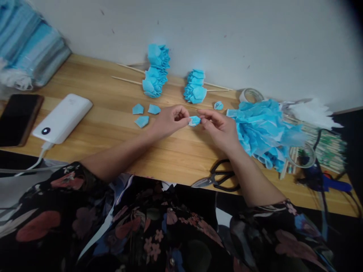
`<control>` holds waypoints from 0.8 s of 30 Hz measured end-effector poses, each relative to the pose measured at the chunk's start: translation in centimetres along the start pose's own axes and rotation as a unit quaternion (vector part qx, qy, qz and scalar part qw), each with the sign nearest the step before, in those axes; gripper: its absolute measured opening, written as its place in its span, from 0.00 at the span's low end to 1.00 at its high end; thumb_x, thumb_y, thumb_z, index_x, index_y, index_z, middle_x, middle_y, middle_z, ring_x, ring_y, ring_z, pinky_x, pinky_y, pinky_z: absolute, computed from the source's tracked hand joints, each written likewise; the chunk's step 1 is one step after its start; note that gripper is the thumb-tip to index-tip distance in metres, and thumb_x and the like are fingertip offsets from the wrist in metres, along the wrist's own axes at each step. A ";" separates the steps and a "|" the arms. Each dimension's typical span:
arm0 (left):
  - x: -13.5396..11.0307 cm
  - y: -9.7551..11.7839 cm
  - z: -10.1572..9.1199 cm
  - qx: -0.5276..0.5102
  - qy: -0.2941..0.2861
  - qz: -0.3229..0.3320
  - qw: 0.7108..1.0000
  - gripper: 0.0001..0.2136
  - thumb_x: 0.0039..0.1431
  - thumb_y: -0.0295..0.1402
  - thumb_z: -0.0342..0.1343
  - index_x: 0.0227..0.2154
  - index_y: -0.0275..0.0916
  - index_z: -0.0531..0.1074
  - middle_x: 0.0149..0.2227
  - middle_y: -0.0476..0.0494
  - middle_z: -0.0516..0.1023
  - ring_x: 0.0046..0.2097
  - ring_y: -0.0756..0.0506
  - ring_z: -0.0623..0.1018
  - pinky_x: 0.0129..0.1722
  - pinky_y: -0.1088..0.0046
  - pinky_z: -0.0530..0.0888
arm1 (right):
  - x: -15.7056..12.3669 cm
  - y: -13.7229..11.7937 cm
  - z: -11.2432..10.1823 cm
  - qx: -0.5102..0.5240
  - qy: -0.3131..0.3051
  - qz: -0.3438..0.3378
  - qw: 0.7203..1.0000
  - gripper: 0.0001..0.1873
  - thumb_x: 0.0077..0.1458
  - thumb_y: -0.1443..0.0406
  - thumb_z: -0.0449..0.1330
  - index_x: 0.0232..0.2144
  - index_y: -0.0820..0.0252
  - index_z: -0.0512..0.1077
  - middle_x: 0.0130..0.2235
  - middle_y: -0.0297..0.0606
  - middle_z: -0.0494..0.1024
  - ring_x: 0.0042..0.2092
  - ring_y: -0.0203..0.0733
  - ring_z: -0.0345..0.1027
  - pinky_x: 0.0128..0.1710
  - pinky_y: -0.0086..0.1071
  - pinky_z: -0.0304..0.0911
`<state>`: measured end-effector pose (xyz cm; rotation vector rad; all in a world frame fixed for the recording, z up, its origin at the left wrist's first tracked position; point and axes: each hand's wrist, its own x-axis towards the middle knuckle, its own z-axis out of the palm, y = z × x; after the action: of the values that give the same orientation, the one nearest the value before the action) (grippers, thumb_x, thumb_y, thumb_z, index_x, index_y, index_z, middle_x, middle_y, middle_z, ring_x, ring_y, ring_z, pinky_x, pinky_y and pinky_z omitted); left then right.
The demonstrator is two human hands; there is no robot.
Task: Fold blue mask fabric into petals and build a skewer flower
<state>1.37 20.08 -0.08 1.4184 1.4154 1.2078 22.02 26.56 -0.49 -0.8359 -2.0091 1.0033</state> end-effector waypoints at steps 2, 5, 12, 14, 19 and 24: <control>0.2 0.1 -0.3 0.082 0.038 0.048 0.995 0.07 0.57 0.27 0.63 0.28 0.39 0.70 0.28 0.51 0.75 0.29 0.51 0.70 0.33 0.73 0.66 | 0.7 0.5 -1.2 0.013 0.036 -0.013 0.999 0.13 0.62 0.59 0.65 0.48 0.49 0.82 0.42 0.35 0.85 0.40 0.43 0.78 0.38 0.40 0.76; 0.7 0.3 -1.3 0.186 0.062 0.104 0.975 0.06 0.55 0.24 0.62 0.28 0.41 0.71 0.31 0.47 0.77 0.36 0.47 0.73 0.40 0.69 0.68 | 2.3 1.4 -4.1 0.058 0.104 -0.022 0.993 0.12 0.62 0.61 0.66 0.47 0.49 0.82 0.41 0.37 0.85 0.36 0.40 0.77 0.34 0.37 0.75; 0.9 0.2 -6.1 0.369 0.032 0.115 0.922 0.07 0.53 0.25 0.58 0.24 0.42 0.69 0.26 0.44 0.72 0.41 0.39 0.75 0.47 0.63 0.67 | 4.8 4.0 -10.2 0.088 0.174 -0.003 0.981 0.10 0.59 0.68 0.67 0.42 0.53 0.84 0.36 0.39 0.85 0.32 0.33 0.75 0.27 0.28 0.69; 0.2 0.2 -7.8 0.432 0.000 0.110 0.895 0.07 0.55 0.26 0.57 0.23 0.42 0.69 0.26 0.42 0.72 0.41 0.38 0.75 0.47 0.62 0.67 | 5.0 4.6 -10.7 0.076 0.142 0.003 0.987 0.10 0.59 0.69 0.66 0.42 0.54 0.84 0.36 0.39 0.85 0.31 0.32 0.74 0.26 0.28 0.69; -1.3 -0.5 -9.4 0.505 0.001 0.127 0.854 0.07 0.59 0.28 0.56 0.37 0.39 0.78 0.44 0.34 0.81 0.49 0.36 0.78 0.51 0.58 0.70 | 5.0 5.0 -11.3 0.028 0.058 0.020 0.998 0.09 0.56 0.65 0.70 0.41 0.56 0.84 0.36 0.38 0.85 0.33 0.35 0.76 0.28 0.32 0.71; -1.3 -3.2 -7.7 0.522 -0.046 0.203 0.827 0.15 0.66 0.36 0.54 0.52 0.39 0.77 0.62 0.32 0.76 0.63 0.32 0.74 0.64 0.49 0.67 | 6.7 4.0 -13.6 0.183 0.133 0.108 0.968 0.15 0.62 0.57 0.65 0.50 0.49 0.77 0.49 0.36 0.84 0.41 0.35 0.76 0.39 0.33 0.73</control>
<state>-6.74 18.34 -1.38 2.5799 1.8612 0.5035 30.62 38.87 4.12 -0.9398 -1.4717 1.2639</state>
